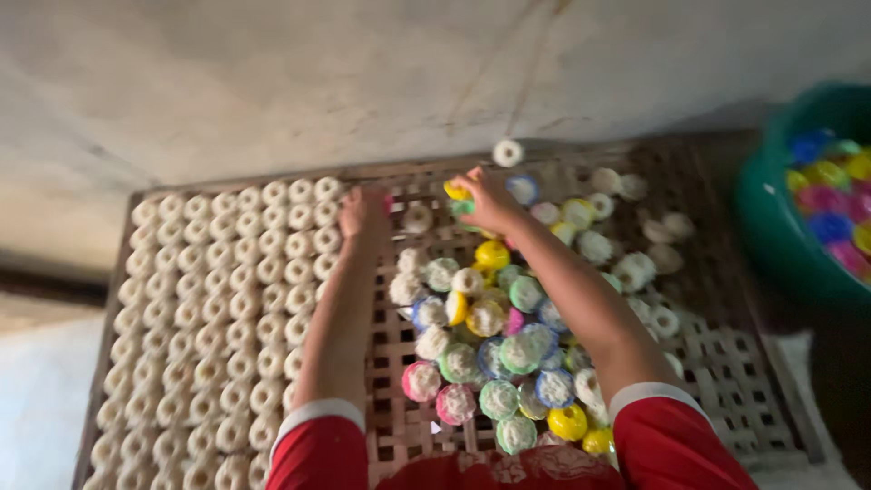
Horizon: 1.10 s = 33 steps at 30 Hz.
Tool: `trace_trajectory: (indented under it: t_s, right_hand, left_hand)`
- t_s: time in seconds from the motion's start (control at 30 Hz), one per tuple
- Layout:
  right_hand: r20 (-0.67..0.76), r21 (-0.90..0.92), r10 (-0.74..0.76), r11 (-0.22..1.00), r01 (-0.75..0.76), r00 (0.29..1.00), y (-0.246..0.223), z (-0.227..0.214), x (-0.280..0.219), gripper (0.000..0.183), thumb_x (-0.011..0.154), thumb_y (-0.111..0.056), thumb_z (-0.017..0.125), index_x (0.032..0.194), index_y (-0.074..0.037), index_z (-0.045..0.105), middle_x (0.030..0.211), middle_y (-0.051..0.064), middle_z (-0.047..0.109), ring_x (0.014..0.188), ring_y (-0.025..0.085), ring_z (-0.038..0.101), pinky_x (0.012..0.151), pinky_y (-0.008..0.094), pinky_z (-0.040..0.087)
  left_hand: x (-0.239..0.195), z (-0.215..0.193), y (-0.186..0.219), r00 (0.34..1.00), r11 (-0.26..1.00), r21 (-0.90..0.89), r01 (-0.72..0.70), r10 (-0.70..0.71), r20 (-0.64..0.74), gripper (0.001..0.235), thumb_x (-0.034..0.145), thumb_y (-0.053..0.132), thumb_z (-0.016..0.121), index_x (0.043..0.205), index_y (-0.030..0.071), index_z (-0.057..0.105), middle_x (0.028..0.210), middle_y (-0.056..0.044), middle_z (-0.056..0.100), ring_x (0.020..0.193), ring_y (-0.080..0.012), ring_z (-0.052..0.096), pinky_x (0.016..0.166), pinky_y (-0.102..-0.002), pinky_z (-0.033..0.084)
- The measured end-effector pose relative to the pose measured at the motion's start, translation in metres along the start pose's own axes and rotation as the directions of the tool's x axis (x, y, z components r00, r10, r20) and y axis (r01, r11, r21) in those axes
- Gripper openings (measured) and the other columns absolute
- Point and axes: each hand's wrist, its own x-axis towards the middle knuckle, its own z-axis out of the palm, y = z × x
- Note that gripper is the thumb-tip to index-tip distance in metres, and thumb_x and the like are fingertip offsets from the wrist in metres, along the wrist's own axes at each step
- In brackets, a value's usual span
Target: The person removes colorful plastic molds from small white dough rings and places the rings onto a woven tray. The person then arranges the rings in neat rows on the tray.
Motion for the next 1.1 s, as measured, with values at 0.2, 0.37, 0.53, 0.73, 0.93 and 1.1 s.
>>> trace_trajectory:
  t_s: [0.2, 0.37, 0.53, 0.73, 0.93, 1.1]
  right_hand:
    - [-0.333, 0.889, 0.497, 0.449, 0.091, 0.801, 0.086, -0.16, -0.112, 0.066, 0.077, -0.03, 0.091, 0.13, -0.009, 0.059, 0.112, 0.003, 0.068, 0.098, 0.016, 0.069, 0.087, 0.035, 0.062]
    - [-0.609, 0.748, 0.733, 0.658, -0.088, 0.302, 0.198, -0.315, -0.276, 0.092, 0.09, -0.029, 0.09, 0.158, -0.022, 0.029, 0.154, 0.014, 0.049, 0.136, 0.031, 0.058, 0.108, 0.052, 0.056]
    - [-0.303, 0.942, 0.933, 0.324, -0.086, 0.192, 0.237, -0.358, -0.376, 0.073, 0.1, -0.049, 0.064, 0.162, -0.027, 0.034, 0.158, 0.008, 0.042, 0.142, 0.031, 0.045, 0.109, 0.057, 0.039]
    - [-0.341, 0.935, 0.824, 0.247, 0.255, 0.452, 0.23, -0.317, -0.458, 0.044, 0.11, -0.027, 0.069, 0.142, -0.005, 0.05, 0.124, 0.012, 0.042, 0.113, 0.026, 0.052, 0.11, 0.051, 0.048]
    - [-0.347, 0.933, 0.754, 0.222, 0.282, 0.557, 0.209, -0.311, -0.48, 0.047, 0.101, -0.027, 0.064, 0.143, -0.008, 0.055, 0.138, 0.013, 0.06, 0.123, 0.023, 0.06, 0.11, 0.038, 0.05]
    - [-0.559, 0.826, 0.562, 0.443, 0.35, 0.609, 0.165, -0.251, -0.423, 0.044, 0.103, -0.035, 0.06, 0.136, -0.007, 0.055, 0.131, 0.007, 0.061, 0.118, 0.02, 0.064, 0.1, 0.036, 0.061]
  left_hand:
    - [-0.01, 0.003, 0.04, 0.994, 0.362, -0.931, 0.035, -0.105, -0.004, 0.031, 0.096, 0.037, 0.077, 0.119, 0.02, 0.065, 0.106, -0.004, 0.071, 0.093, -0.0208, 0.069, 0.082, -0.039, 0.059]
    - [-0.042, -0.018, 0.202, 0.867, -0.273, -0.85, 0.45, 0.36, 0.344, 0.047, 0.096, 0.043, 0.075, 0.132, 0.016, 0.059, 0.109, -0.001, 0.067, 0.097, -0.0166, 0.068, 0.084, -0.036, 0.059]
    - [-0.08, 0.005, 0.403, 0.724, -0.251, -0.728, 0.638, 0.517, 0.456, 0.044, 0.095, 0.045, 0.071, 0.129, 0.018, 0.064, 0.108, -0.002, 0.069, 0.095, -0.0184, 0.069, 0.079, -0.039, 0.062]
    - [-0.105, 0.095, 0.671, 0.81, -0.301, -0.788, 0.537, 0.444, 0.383, 0.05, 0.09, 0.037, 0.079, 0.124, 0.006, 0.059, 0.112, -0.01, 0.073, 0.094, -0.0181, 0.074, 0.08, -0.034, 0.064]
    - [-0.121, 0.097, 0.77, 0.92, 0.268, -0.96, -0.081, 0.391, 0.031, 0.061, 0.109, 0.061, 0.044, 0.141, 0.013, 0.066, 0.13, -0.017, 0.068, 0.12, -0.0324, 0.061, 0.105, -0.044, 0.045]
    - [-0.192, 0.078, 0.598, 0.783, 0.381, -0.73, -0.568, 0.525, -0.334, 0.05, 0.084, 0.028, 0.08, 0.128, 0.009, 0.064, 0.129, -0.02, 0.065, 0.126, -0.0386, 0.057, 0.107, -0.049, 0.046]
